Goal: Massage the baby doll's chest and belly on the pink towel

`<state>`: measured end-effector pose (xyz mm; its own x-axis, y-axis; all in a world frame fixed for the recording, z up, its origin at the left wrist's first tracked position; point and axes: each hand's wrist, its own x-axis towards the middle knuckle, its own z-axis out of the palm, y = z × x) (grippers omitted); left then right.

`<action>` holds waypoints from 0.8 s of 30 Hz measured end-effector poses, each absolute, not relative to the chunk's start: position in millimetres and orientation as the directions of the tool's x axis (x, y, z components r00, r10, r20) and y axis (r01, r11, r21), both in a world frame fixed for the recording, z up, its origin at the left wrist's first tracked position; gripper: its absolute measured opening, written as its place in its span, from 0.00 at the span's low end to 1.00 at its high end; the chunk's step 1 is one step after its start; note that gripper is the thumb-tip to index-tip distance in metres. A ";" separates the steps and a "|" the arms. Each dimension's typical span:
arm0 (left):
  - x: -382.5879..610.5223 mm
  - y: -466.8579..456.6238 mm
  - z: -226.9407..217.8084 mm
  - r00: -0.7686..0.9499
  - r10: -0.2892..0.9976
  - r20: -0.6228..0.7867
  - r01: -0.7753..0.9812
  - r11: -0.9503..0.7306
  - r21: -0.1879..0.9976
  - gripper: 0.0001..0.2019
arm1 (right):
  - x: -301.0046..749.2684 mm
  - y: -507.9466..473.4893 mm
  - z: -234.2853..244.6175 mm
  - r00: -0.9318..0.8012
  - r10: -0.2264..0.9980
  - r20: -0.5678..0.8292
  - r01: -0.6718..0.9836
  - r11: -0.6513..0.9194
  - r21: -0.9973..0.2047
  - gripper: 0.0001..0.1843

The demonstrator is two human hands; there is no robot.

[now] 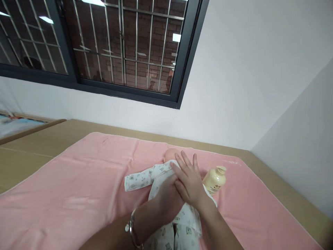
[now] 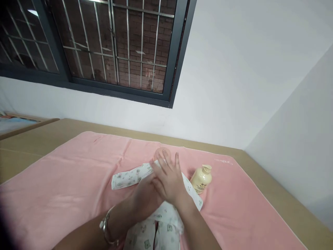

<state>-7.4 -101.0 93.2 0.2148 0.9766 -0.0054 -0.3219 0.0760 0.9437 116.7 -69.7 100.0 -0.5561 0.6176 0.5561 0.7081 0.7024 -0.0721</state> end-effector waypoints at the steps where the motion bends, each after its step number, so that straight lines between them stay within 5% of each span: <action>1: -12.0 -94.5 99.0 0.290 0.956 -0.040 -0.356 0.146 0.923 0.25 | 122.4 -58.7 94.1 -0.509 0.667 0.544 0.753 0.651 -0.095 0.27; 5: -34.2 -71.1 111.0 0.444 0.871 -0.212 -0.560 0.454 0.692 0.23 | 137.7 -27.9 61.7 -0.349 0.793 0.499 0.833 0.506 -0.223 0.28; 9: -33.6 -42.9 91.4 0.115 0.993 -0.032 -0.567 0.092 0.819 0.15 | 132.6 -24.0 32.8 -0.315 0.828 0.463 0.830 0.477 -0.288 0.28; 12: -20.7 -20.4 60.2 -0.139 0.976 0.165 -0.213 -0.193 0.958 0.13 | 126.4 -24.3 23.3 -0.459 0.788 0.410 0.765 0.585 -0.268 0.25; 14: -12.4 -10.2 38.0 -0.106 0.967 0.233 -0.038 -0.239 0.970 0.15 | 126.4 -22.2 20.9 -0.488 0.790 0.372 0.749 0.598 -0.287 0.23; 17: -5.1 -5.1 12.0 -0.093 0.937 0.338 0.160 -0.321 0.933 0.16 | 127.1 -23.1 15.9 -0.311 0.887 0.342 0.845 0.423 -0.327 0.25; 20: -3.5 -9.6 0.0 -0.132 0.922 0.364 0.208 -0.333 0.920 0.17 | 120.7 -36.2 9.4 -0.157 0.929 0.334 0.913 0.266 -0.310 0.29; 24: -5.4 -19.4 -0.5 -0.171 0.923 0.344 0.109 -0.330 0.938 0.19 | 113.1 -50.3 14.5 -0.445 0.831 0.334 0.803 0.535 -0.262 0.35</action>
<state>-5.4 -19.4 -0.5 -0.1709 0.9231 0.3444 0.1095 -0.3296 0.9377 113.1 -50.3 14.5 -0.4448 0.8309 0.3343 0.8028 0.5354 -0.2623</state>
